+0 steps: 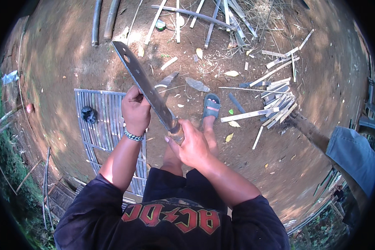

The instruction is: The person uses a machete to split bamboo poles into thin strips. They repeatedly position a bamboo pole on a wooden block and strike it with the machete to separate it into smaller pieces, which accumulate on the ground.

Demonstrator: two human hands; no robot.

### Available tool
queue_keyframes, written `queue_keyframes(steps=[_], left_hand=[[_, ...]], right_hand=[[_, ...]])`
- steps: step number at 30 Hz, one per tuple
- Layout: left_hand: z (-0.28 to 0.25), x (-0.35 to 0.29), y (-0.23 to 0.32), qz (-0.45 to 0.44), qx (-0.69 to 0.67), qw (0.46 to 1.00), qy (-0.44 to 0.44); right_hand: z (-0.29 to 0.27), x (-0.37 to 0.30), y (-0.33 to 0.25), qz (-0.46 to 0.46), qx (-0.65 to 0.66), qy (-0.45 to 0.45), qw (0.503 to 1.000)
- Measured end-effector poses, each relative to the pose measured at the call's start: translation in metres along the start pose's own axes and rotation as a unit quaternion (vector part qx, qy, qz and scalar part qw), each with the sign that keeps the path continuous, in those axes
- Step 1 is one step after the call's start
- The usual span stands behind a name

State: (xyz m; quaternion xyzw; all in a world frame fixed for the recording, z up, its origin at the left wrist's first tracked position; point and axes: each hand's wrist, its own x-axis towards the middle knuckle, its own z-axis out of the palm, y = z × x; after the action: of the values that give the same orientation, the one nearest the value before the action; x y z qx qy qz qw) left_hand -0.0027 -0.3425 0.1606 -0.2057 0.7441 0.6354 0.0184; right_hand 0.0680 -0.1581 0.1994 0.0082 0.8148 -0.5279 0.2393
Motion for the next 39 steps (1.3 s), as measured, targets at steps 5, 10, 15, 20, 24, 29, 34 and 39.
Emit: queue_keyframes(steps=[5,10,15,20,24,29,34,39], left_hand=[[0.001,0.005,-0.001,0.009,0.019,1.0,-0.011],[0.005,0.008,0.003,0.006,0.02,1.0,-0.021],[0.008,0.01,0.002,0.005,0.006,1.0,-0.024],[0.009,0.01,0.015,0.011,0.049,0.998,-0.026],[0.01,0.01,0.022,0.018,0.091,0.995,-0.021],[0.008,0.009,0.016,0.01,0.064,0.997,-0.032],[-0.001,0.012,-0.001,0.014,0.05,0.997,-0.059],[-0.006,0.014,0.005,0.019,0.053,0.995,-0.077]], right_hand=[[-0.005,0.0,-0.003,-0.013,-0.021,0.011,1.0],[-0.014,0.003,0.004,-0.02,-0.038,0.004,0.999],[-0.021,0.007,0.003,-0.032,-0.062,0.008,0.998],[-0.025,0.008,-0.008,-0.023,-0.103,0.014,0.994],[-0.026,0.009,-0.011,-0.014,-0.103,0.01,0.995],[-0.022,0.008,-0.005,-0.015,-0.075,0.016,0.997],[-0.02,0.01,0.006,0.018,-0.042,-0.001,0.999],[-0.021,0.014,0.003,0.018,-0.022,0.008,1.0]])
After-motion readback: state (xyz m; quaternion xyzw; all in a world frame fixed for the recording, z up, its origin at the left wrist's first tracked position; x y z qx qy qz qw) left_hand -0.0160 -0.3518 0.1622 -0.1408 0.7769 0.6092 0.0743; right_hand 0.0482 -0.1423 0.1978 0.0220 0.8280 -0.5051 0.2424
